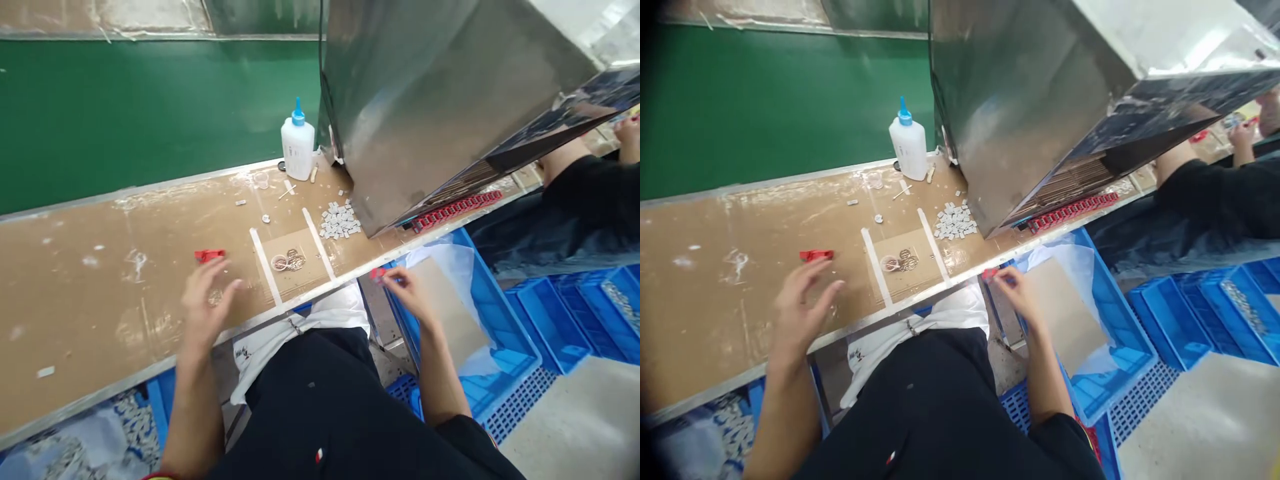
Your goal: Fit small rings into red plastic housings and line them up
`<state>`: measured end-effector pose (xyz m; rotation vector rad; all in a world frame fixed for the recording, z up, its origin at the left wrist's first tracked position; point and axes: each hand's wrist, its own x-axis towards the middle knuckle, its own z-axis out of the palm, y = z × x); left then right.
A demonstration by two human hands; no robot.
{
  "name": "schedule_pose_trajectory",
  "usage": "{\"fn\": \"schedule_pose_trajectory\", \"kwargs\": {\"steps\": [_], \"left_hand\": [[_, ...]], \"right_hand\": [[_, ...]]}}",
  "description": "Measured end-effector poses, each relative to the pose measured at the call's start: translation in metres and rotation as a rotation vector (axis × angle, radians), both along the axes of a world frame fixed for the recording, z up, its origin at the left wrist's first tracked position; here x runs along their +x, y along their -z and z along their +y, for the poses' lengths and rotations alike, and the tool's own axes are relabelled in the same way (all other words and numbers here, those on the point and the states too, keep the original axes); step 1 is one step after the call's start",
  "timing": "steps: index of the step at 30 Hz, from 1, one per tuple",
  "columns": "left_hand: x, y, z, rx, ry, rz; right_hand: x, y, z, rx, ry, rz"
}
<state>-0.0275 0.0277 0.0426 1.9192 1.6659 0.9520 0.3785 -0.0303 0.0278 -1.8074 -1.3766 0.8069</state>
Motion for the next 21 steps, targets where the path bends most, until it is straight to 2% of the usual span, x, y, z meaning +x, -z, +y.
{"fn": "schedule_pose_trajectory", "kwargs": {"steps": [2,4,7,11,14,17,19,21], "left_hand": [[-0.018,0.010,0.015,0.054,-0.188,0.075],[-0.032,0.022,0.029,0.043,-0.262,0.112],[-0.042,0.036,0.044,-0.008,-0.211,0.140],[-0.041,0.038,0.057,-0.073,-0.092,0.212],[-0.038,0.034,0.060,-0.098,-0.139,0.239],[-0.036,0.031,0.054,-0.130,-0.220,0.168],[-0.033,0.031,0.045,-0.139,-0.265,0.033],[-0.028,0.033,0.033,-0.139,-0.291,-0.200]], "right_hand": [[0.039,0.010,0.017,0.054,0.251,-0.115],[0.066,0.021,0.041,0.093,0.397,-0.183],[0.083,0.031,0.075,0.127,0.522,-0.264],[0.087,0.031,0.097,0.146,0.570,-0.316],[0.087,0.027,0.099,0.163,0.565,-0.327],[0.082,0.022,0.090,0.206,0.577,-0.338],[0.074,0.022,0.076,0.264,0.620,-0.361],[0.058,0.024,0.059,0.307,0.647,-0.372]]}}
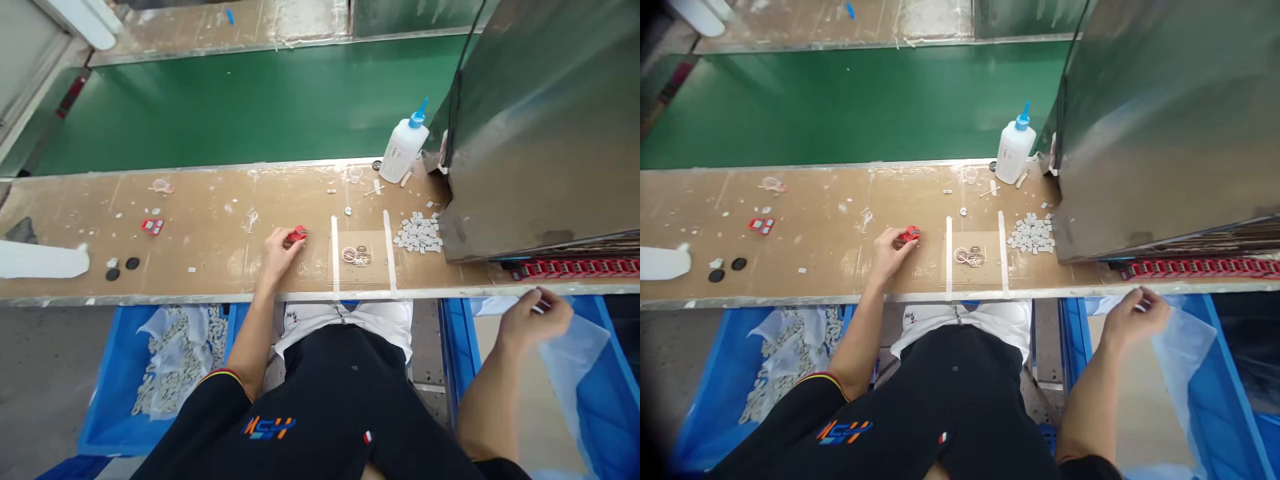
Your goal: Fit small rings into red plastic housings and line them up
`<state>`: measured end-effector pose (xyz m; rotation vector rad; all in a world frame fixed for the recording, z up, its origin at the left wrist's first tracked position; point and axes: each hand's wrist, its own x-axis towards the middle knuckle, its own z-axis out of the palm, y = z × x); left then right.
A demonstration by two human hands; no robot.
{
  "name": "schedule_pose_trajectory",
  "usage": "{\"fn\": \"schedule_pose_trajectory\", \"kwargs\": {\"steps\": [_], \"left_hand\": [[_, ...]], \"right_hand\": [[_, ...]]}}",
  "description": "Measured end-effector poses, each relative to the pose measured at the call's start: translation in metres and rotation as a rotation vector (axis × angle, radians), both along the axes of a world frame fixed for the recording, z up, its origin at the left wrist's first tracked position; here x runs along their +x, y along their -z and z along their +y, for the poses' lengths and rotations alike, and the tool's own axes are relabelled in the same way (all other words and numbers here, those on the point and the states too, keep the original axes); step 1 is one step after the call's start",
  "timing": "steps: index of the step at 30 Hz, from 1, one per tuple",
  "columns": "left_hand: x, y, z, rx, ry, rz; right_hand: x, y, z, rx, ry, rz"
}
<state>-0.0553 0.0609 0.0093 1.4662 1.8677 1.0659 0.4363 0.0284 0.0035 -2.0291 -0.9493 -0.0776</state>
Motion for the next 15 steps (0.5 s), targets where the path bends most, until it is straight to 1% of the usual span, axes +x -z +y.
{"fn": "schedule_pose_trajectory", "kwargs": {"steps": [2,3,5,7,9,11,13,15], "left_hand": [[0.008,0.003,-0.012,0.025,-0.023,-0.317],[0.013,0.005,-0.017,0.032,-0.030,-0.485],[0.023,0.008,-0.025,0.023,-0.034,-0.776],[0.030,0.011,-0.030,-0.008,-0.016,-0.961],[0.036,0.011,-0.034,-0.058,0.032,-1.051],[0.039,0.011,-0.037,-0.106,0.096,-1.071],[0.041,0.012,-0.042,-0.132,0.149,-1.041],[0.043,0.012,-0.048,-0.139,0.178,-0.996]], "right_hand": [[-0.025,0.006,-0.017,-0.006,-0.050,0.027],[-0.041,0.010,-0.024,-0.021,-0.109,0.053],[-0.079,0.016,-0.031,-0.065,-0.311,0.117],[-0.120,0.018,-0.029,-0.108,-0.588,0.188],[-0.158,0.017,-0.018,-0.125,-0.846,0.254],[-0.187,0.013,-0.003,-0.128,-1.022,0.283],[-0.206,0.008,0.011,-0.127,-1.127,0.268],[-0.217,0.004,0.022,-0.122,-1.190,0.240]]}}
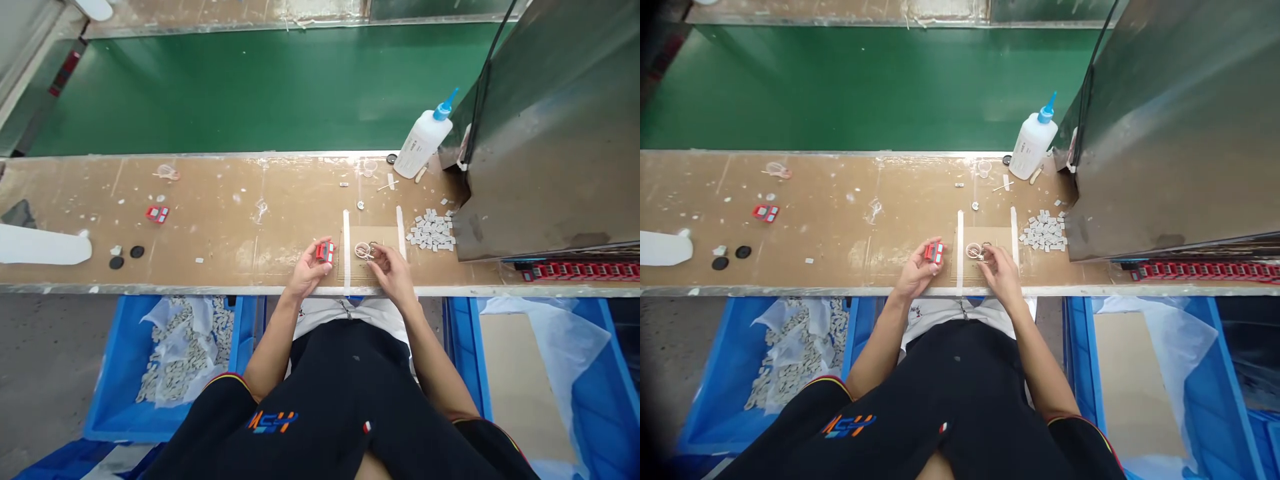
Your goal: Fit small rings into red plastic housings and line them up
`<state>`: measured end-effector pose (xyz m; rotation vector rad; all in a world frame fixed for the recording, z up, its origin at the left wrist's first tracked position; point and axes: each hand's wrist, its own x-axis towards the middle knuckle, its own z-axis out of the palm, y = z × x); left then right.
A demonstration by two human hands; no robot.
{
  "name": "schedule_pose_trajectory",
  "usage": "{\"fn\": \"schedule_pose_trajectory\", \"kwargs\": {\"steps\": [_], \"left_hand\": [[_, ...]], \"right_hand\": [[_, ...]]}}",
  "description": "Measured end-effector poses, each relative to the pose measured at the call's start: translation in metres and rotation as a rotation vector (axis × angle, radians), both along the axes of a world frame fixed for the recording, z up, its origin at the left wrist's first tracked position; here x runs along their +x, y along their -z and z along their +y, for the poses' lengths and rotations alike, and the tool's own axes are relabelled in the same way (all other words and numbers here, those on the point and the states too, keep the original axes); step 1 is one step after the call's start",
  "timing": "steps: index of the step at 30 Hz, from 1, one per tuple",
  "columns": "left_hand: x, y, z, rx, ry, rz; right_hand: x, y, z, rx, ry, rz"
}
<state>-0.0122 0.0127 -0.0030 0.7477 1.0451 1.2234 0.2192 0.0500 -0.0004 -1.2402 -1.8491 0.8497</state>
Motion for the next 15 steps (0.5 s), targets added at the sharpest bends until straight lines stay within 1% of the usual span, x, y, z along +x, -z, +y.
{"fn": "schedule_pose_trajectory", "kwargs": {"steps": [2,4,7,10,13,15], "left_hand": [[0.003,0.002,-0.006,-0.003,0.026,0.028],[0.006,0.005,-0.010,-0.006,0.074,0.014],[0.010,0.009,-0.010,0.045,0.125,-0.018],[0.012,0.012,-0.007,0.093,0.121,-0.019],[0.013,0.013,-0.005,0.055,0.109,-0.080],[0.013,0.014,-0.005,0.033,0.093,-0.109]], "right_hand": [[-0.007,-0.003,0.007,0.020,-0.043,-0.016],[-0.013,-0.004,0.013,0.035,-0.075,-0.035],[-0.020,-0.004,0.021,0.072,-0.111,-0.070],[-0.021,-0.004,0.029,0.123,-0.098,-0.144],[-0.015,-0.006,0.033,0.141,-0.064,-0.222],[-0.010,-0.008,0.031,0.124,-0.078,-0.219]]}}
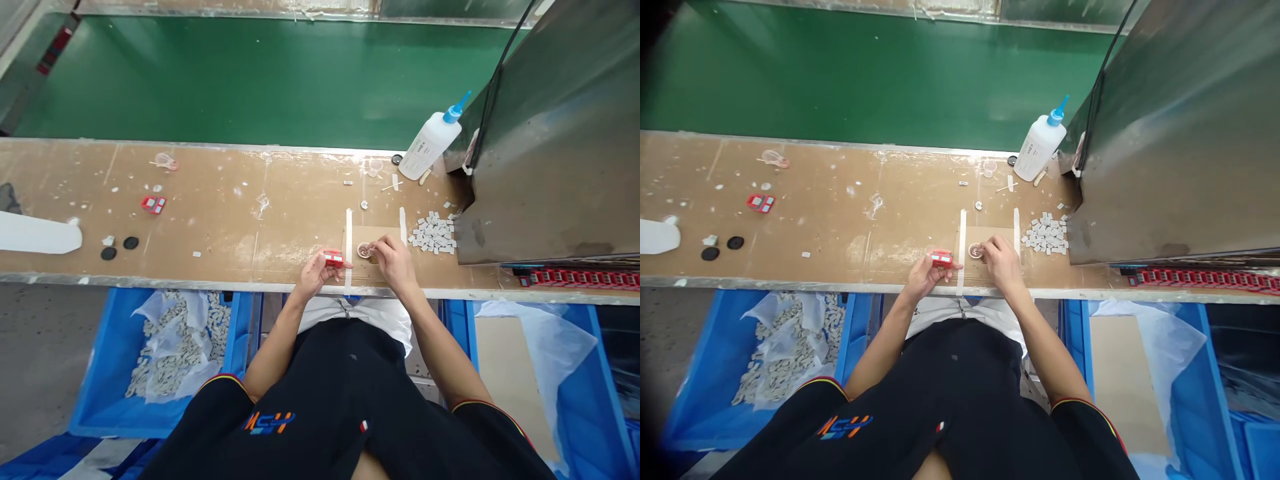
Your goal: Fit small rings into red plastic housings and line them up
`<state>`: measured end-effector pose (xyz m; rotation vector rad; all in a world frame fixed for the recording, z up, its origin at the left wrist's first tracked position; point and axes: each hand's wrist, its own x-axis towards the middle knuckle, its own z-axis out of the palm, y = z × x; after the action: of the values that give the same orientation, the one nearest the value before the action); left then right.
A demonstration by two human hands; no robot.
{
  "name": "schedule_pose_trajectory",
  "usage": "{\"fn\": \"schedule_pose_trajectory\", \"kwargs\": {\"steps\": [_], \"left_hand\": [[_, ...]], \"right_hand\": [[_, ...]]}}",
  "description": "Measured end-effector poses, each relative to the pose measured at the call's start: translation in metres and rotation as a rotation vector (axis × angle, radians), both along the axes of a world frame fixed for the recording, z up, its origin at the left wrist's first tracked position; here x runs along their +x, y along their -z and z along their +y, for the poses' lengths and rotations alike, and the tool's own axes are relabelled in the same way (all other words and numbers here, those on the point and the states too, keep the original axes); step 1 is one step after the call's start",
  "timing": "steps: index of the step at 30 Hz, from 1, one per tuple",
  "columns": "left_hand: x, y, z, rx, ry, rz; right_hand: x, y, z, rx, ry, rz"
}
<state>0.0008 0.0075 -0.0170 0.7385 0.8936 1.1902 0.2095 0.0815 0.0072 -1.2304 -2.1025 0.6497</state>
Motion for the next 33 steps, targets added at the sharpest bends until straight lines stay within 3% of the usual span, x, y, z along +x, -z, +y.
{"fn": "schedule_pose_trajectory", "kwargs": {"steps": [3,10,15,21,33], "left_hand": [[0.001,0.002,-0.002,0.001,0.041,0.021],[0.002,0.004,-0.001,0.057,0.040,0.287],[0.007,0.011,-0.001,0.106,0.002,0.397],[0.012,0.019,-0.006,0.067,0.002,0.421],[0.011,0.018,-0.006,0.157,0.039,0.403]], "right_hand": [[0.005,0.002,-0.005,-0.076,0.003,0.094],[-0.002,0.016,-0.016,-0.246,0.236,0.441],[-0.005,0.002,-0.025,-0.339,0.302,0.565],[-0.009,-0.015,-0.042,-0.237,0.182,0.466],[-0.026,-0.010,-0.050,-0.028,-0.011,0.296]]}}
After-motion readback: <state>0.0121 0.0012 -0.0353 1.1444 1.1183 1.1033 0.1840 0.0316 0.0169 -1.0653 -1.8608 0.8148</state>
